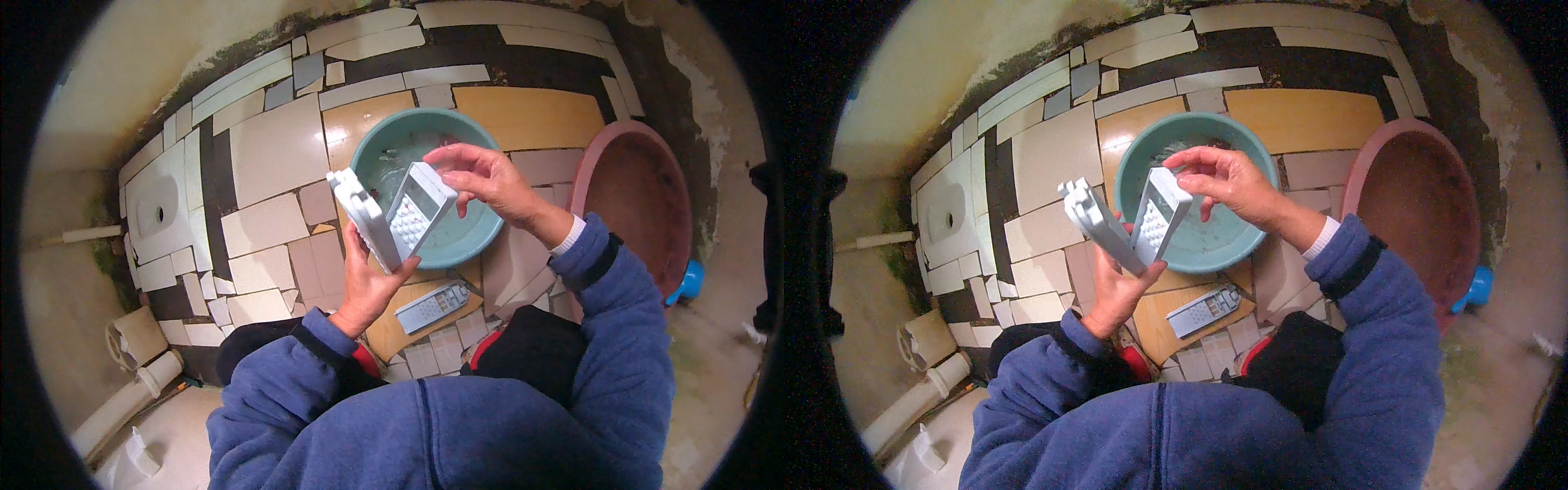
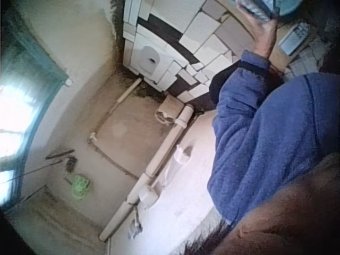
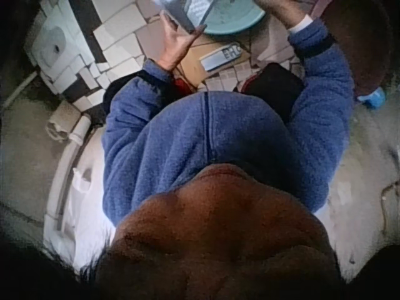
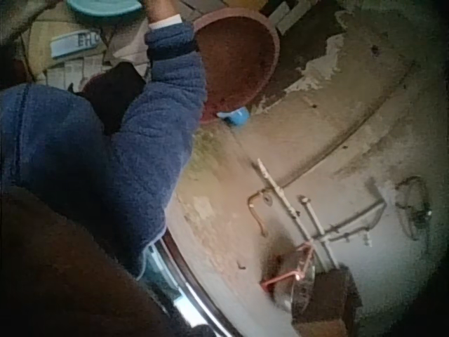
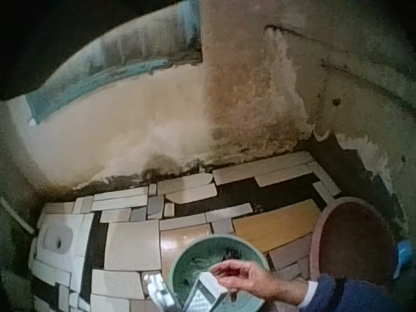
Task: The person scrubs a white remote control with a small red scrubber in a light blue basin of water, then rinses it in a larger reddish basin. They repeat this process for a second remote control, scrubbing and rinsing each one before placing them on the floor.
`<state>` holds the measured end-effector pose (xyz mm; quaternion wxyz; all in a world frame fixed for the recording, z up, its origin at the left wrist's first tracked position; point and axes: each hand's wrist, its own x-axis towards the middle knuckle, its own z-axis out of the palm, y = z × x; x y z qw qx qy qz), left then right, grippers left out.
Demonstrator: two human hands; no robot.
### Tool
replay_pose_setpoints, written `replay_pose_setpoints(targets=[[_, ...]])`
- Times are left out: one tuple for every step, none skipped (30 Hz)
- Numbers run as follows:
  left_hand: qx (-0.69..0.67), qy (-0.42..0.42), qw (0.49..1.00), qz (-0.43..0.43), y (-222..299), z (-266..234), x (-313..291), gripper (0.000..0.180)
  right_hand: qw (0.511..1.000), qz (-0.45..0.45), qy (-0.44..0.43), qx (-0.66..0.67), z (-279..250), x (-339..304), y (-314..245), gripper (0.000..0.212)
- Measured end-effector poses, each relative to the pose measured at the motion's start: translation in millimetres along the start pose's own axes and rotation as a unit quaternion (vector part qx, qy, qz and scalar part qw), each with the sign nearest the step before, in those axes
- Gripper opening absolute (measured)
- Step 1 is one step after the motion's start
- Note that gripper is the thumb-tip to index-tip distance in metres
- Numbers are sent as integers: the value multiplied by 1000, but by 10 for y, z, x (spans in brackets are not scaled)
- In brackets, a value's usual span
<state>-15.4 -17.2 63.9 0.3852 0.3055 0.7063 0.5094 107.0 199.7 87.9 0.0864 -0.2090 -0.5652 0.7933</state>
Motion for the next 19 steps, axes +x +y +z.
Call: replay_pose_setpoints(targets=[[28,1,999,31,-18,-15,1,92,1000,-3,-10,9,23,0,-12,33],[33,-3,999,14,-39,-23,10,91,1000,-6,-20,16,37,0,-28,33],[40,-7,999,12,-64,-26,23,90,999,-7,-36,14,53,-5,-50,36],[46,-11,999,9,-88,-29,31,89,999,-14,-49,11,76,-11,-72,40],[92,-6,996,15,-109,-7,35,86,997,-15,-70,17,87,-21,-104,43],[87,-2,996,30,-129,2,41,86,996,-7,-86,16,98,-37,-133,46],[81,0,996,30,-144,8,43,86,996,-8,-90,7,116,-49,-154,50],[75,2,997,22,-153,9,43,86,996,-5,-92,-10,131,-56,-170,52],[80,5,996,39,-158,1,45,85,995,-1,-93,-27,142,-65,-178,54],[85,8,995,48,-156,-8,52,85,994,-4,-99,-41,146,-71,-182,56],[94,8,994,45,-148,-9,55,85,995,10,-91,-46,147,-78,-179,58],[85,24,994,62,-133,5,49,85,995,17,-87,-47,144,-82,-172,60],[80,38,994,67,-113,20,34,84,995,11,-90,-42,140,-87,-165,61],[75,53,993,80,-90,29,23,84,994,-5,-77,-79,145,-76,-150,62],[86,54,991,90,-72,32,19,83,991,-34,-70,-109,158,-56,-129,62],[68,55,992,89,-61,35,18,83,986,-42,-55,-149,165,-50,-116,63],[51,56,993,87,-57,40,25,83,983,-42,-53,-170,161,-55,-113,64],[33,56,994,86,-61,48,38,83,978,-21,-44,-202,157,-67,-114,64],[34,55,994,86,-67,54,36,83,972,1,-34,-232,146,-94,-119,65]])
